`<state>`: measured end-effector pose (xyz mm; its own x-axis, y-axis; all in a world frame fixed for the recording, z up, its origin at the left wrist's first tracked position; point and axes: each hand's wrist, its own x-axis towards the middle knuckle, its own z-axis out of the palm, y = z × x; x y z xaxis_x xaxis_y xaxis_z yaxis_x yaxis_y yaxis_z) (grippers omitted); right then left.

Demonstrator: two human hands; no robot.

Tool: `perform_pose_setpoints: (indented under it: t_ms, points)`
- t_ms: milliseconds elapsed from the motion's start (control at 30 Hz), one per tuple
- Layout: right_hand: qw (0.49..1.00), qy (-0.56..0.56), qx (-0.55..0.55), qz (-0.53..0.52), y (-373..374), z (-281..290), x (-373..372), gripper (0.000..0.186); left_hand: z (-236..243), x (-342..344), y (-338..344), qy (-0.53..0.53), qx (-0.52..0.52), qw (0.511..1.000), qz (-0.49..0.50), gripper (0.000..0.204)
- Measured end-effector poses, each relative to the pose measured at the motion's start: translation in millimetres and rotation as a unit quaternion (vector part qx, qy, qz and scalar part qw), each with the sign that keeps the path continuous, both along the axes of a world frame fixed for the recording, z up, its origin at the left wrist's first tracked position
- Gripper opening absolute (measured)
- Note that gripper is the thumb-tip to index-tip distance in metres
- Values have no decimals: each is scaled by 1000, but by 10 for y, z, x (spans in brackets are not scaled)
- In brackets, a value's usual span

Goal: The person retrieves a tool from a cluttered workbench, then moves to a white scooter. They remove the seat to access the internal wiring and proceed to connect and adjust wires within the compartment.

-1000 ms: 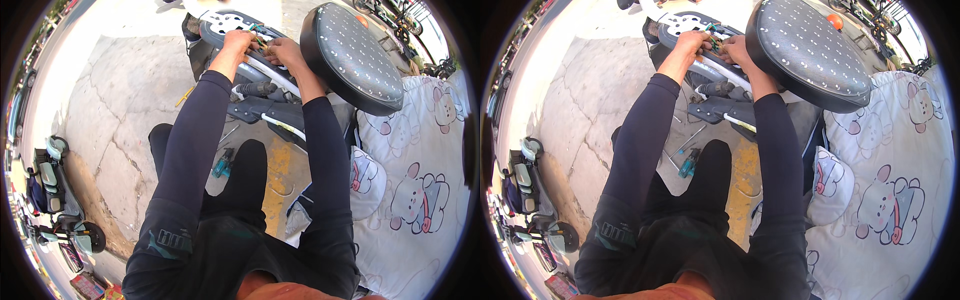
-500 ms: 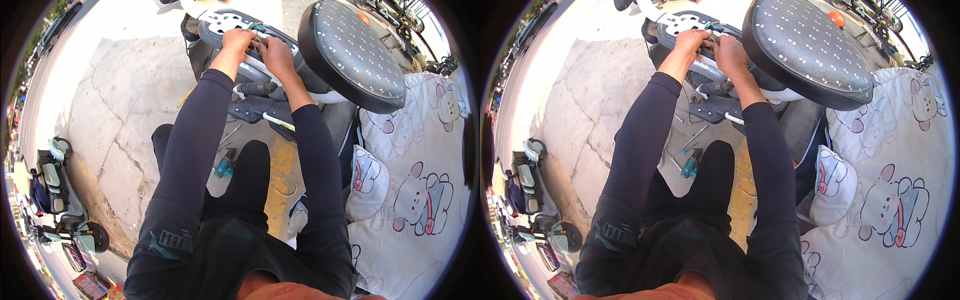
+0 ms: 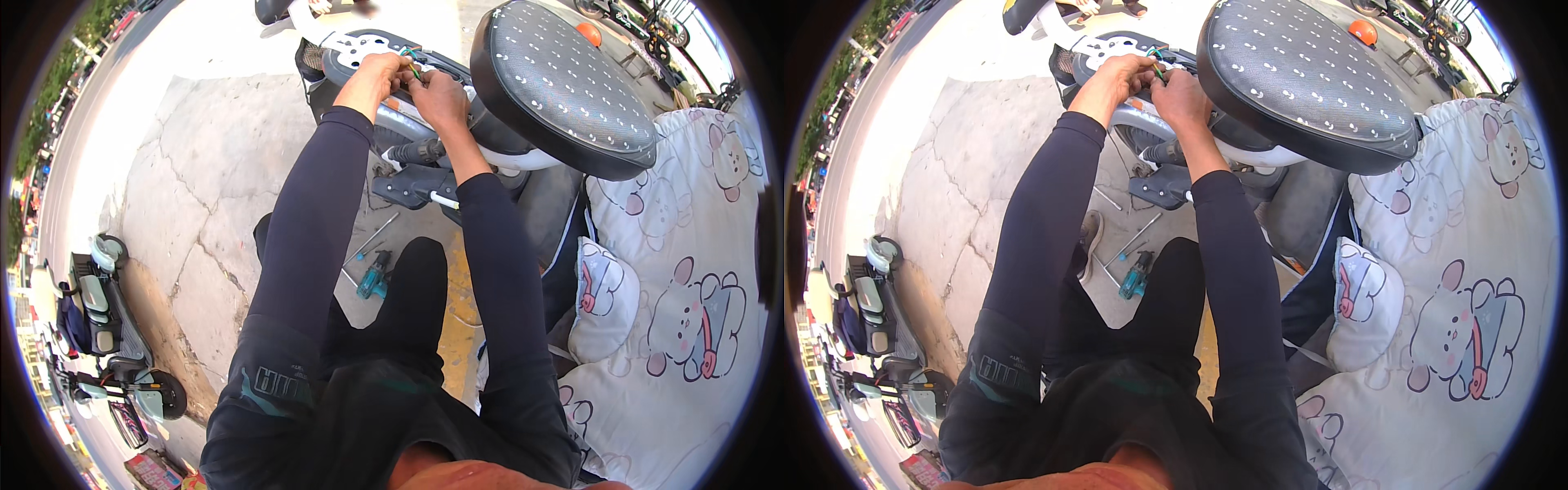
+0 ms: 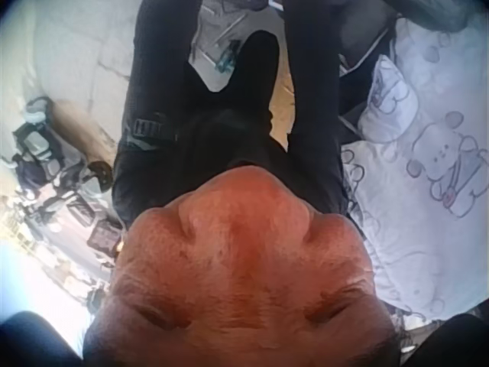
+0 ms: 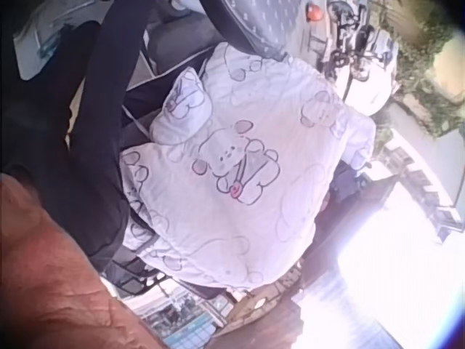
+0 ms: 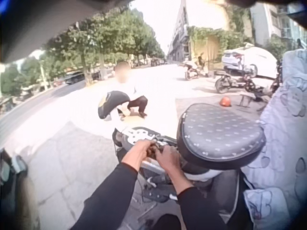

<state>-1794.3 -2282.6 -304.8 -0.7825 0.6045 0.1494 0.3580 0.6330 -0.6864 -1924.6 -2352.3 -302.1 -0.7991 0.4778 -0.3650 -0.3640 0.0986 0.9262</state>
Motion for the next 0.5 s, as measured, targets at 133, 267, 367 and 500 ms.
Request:
perform_pose_setpoints:
  t_ms: [133,267,367,500]
  points:
    - [998,-13,67,-11,-20,-50,0,46,146,41,149,38,-61,997,-13,25]
    - [995,-21,91,-21,-12,-104,-64,47,149,-35,216,53,-151,985,-58,26]
    - [996,-26,71,-38,25,-82,-115,46,156,-41,301,29,-118,991,-53,24]
    - [995,14,86,-38,-163,-33,-89,47,0,-220,278,134,-133,980,-55,23]
